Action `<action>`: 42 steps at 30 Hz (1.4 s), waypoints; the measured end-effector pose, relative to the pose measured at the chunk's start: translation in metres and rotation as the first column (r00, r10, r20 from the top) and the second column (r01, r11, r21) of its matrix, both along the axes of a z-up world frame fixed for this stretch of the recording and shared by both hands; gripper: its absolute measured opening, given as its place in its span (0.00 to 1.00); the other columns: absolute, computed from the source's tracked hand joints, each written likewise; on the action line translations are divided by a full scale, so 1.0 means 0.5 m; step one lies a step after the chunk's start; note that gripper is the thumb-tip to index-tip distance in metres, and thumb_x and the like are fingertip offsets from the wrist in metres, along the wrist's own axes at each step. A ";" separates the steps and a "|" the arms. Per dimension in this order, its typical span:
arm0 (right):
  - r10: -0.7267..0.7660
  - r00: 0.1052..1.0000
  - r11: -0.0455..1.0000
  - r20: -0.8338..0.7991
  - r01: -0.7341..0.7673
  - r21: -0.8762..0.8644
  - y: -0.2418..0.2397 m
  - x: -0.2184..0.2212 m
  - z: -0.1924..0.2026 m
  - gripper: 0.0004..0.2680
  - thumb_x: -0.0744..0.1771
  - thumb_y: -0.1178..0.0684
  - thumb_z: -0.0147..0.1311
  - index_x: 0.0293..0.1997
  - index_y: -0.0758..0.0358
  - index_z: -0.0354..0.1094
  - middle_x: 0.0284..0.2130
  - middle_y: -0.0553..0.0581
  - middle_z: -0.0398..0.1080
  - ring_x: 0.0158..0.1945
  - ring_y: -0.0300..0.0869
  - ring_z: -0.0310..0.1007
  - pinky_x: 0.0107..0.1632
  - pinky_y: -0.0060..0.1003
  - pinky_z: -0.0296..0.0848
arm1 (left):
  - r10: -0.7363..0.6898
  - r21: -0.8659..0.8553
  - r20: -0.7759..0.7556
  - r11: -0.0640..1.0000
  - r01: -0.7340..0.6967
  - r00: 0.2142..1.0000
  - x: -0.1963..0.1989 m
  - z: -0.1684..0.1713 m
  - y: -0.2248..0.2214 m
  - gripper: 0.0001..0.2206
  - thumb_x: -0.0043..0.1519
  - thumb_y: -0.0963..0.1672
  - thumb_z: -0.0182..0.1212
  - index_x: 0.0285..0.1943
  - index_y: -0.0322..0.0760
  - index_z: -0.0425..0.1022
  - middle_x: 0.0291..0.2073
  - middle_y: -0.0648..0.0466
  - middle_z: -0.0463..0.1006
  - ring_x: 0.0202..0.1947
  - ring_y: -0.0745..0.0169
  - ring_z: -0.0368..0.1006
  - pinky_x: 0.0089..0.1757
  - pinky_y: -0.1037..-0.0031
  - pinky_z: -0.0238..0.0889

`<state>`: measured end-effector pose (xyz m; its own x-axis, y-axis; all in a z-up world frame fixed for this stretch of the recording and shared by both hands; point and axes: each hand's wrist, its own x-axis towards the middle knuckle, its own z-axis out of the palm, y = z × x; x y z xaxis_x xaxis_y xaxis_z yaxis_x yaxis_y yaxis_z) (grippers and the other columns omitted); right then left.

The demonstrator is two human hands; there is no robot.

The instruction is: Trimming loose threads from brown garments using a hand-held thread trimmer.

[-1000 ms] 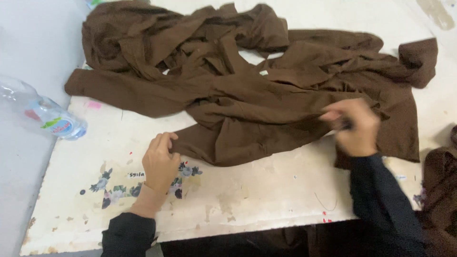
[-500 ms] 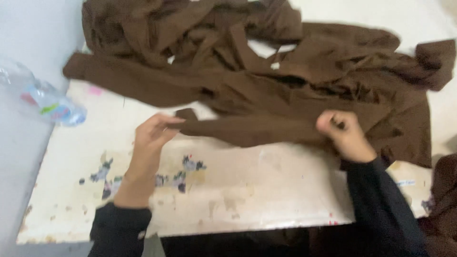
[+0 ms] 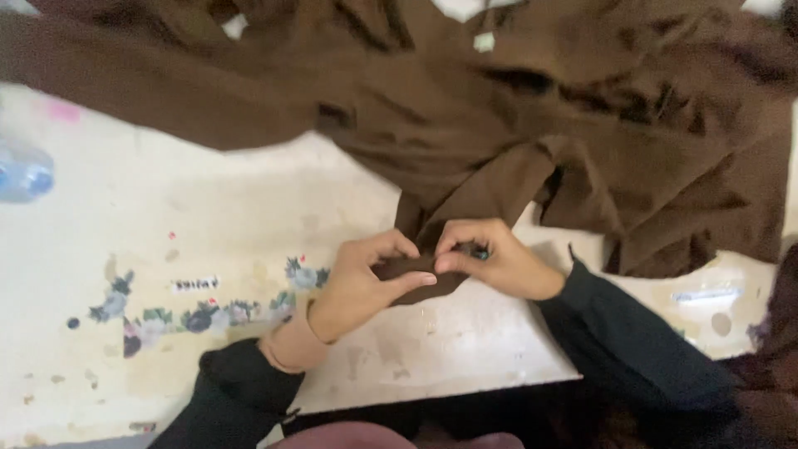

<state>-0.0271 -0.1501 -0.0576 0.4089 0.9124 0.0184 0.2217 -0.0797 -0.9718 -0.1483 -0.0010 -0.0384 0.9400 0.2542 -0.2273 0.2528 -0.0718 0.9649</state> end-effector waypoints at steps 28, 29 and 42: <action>-0.076 0.881 0.996 -0.466 0.087 0.002 -0.019 0.002 0.025 0.03 0.59 0.59 0.53 0.29 0.65 0.64 0.28 0.58 0.67 0.31 0.39 0.67 0.33 0.29 0.67 | -0.014 -0.221 0.251 0.973 0.071 0.968 -0.009 -0.015 0.001 0.06 0.54 0.43 0.54 0.32 0.33 0.69 0.25 0.58 0.69 0.27 0.73 0.62 0.31 0.83 0.56; 0.080 0.872 0.995 -0.484 -0.038 0.097 -0.017 0.004 0.033 0.03 0.60 0.61 0.52 0.30 0.63 0.62 0.29 0.57 0.65 0.32 0.40 0.65 0.35 0.30 0.66 | 0.018 -0.279 0.265 0.958 0.058 0.964 -0.010 -0.019 0.001 0.08 0.57 0.44 0.49 0.36 0.31 0.68 0.28 0.55 0.70 0.30 0.68 0.66 0.32 0.81 0.61; 0.142 0.990 0.979 0.000 -0.141 -0.147 -0.017 -0.005 0.076 0.07 0.60 0.56 0.53 0.39 0.59 0.66 0.26 0.48 0.68 0.28 0.32 0.65 0.30 0.24 0.65 | 0.369 -0.098 0.400 0.927 -0.362 0.839 -0.042 -0.012 0.027 0.06 0.58 0.43 0.48 0.33 0.33 0.65 0.23 0.57 0.70 0.23 0.73 0.63 0.26 0.85 0.56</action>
<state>-0.0295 -0.1587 -0.0198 0.2757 0.9542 -0.1162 0.2512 -0.1882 -0.9495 -0.1691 0.0127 -0.0445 0.7890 0.5972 0.1443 -0.1553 -0.0334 0.9873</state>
